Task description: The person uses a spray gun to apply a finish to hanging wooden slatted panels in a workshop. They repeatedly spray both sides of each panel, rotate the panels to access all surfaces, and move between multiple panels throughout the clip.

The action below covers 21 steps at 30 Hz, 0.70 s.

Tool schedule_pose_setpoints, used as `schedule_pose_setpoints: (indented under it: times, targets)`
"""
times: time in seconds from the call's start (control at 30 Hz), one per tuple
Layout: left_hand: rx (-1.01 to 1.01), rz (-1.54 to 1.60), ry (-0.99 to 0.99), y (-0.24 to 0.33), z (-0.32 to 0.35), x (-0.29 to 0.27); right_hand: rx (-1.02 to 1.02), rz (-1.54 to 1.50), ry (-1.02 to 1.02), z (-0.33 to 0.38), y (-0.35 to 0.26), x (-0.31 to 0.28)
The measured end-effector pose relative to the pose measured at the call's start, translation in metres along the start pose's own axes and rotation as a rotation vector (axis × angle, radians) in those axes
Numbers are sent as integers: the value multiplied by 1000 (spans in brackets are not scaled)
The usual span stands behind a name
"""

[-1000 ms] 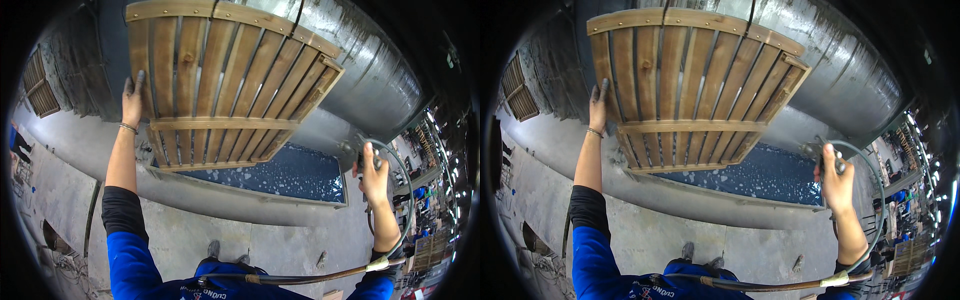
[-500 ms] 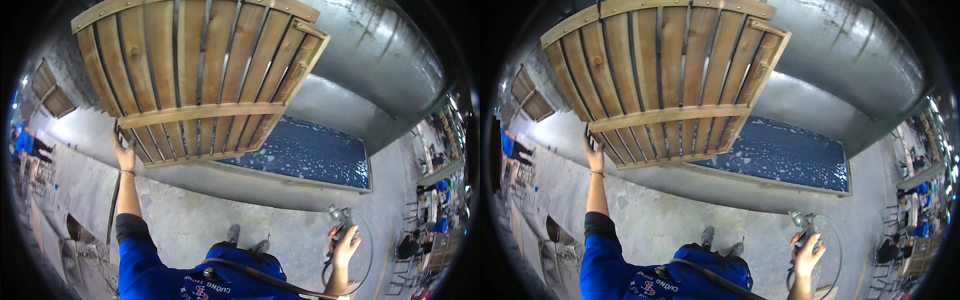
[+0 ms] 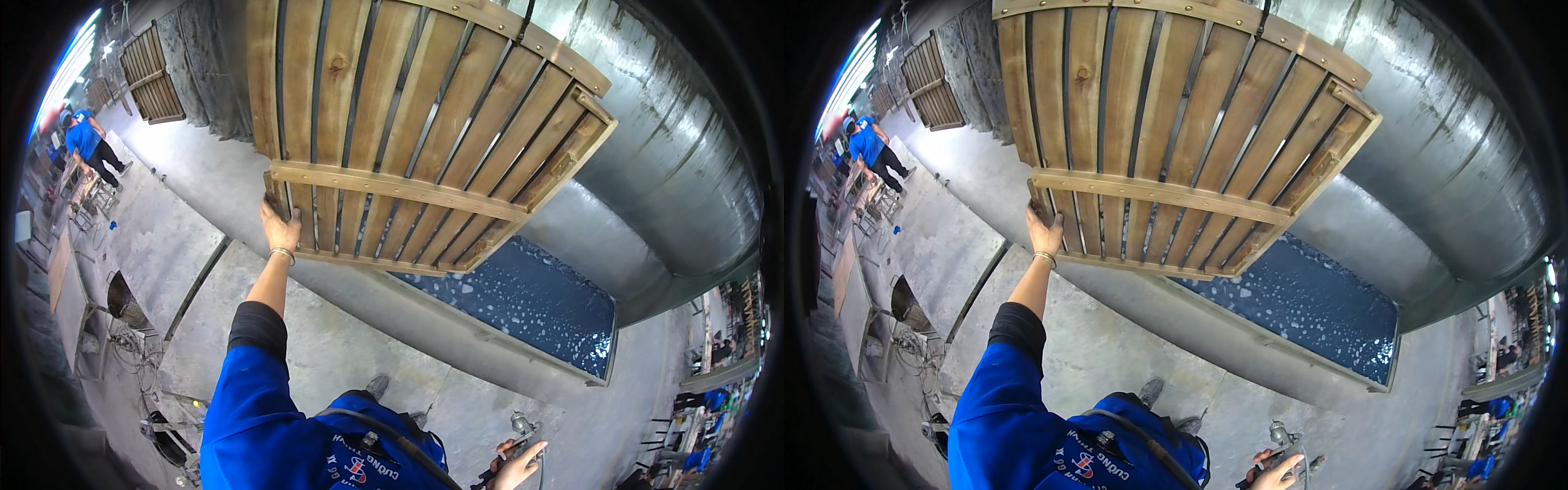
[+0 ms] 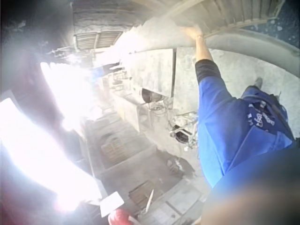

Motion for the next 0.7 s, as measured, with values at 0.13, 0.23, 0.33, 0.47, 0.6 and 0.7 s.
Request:
schedule_pose_setpoints:
  times: [0.13, 0.23, 0.33, 0.47, 0.6, 0.7]
  targets:
    - [-73, 47, -49, -15, -16, 21, -2, -19, 24, 23, -14, 7]
    - [-106, 53, -98, -34, -15, 40, -34, -18, 41, 36, -20, 14]
    - [-110, 97, -161, -48, -13, 58, -37, 8, 29, 51, -17, 21]
    - [-89, 39, -153, -52, -16, 65, -47, 46, 24, 73, -15, 27]
    - [-148, 45, -173, -56, -19, 69, -37, 82, 15, 90, -13, 27]
    - [-170, 8, -168, -58, -22, 71, -18, 88, 18, 95, -5, 22]
Point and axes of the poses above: each hand's wrist, its own z-axis away from the middle knuckle, its own x-axis out of the palm, y = z × x, the point moved 10 cm from there along -z, towards the middle knuckle, and after that the axes turned 14 degrees about -x, right-handed, at the moved point
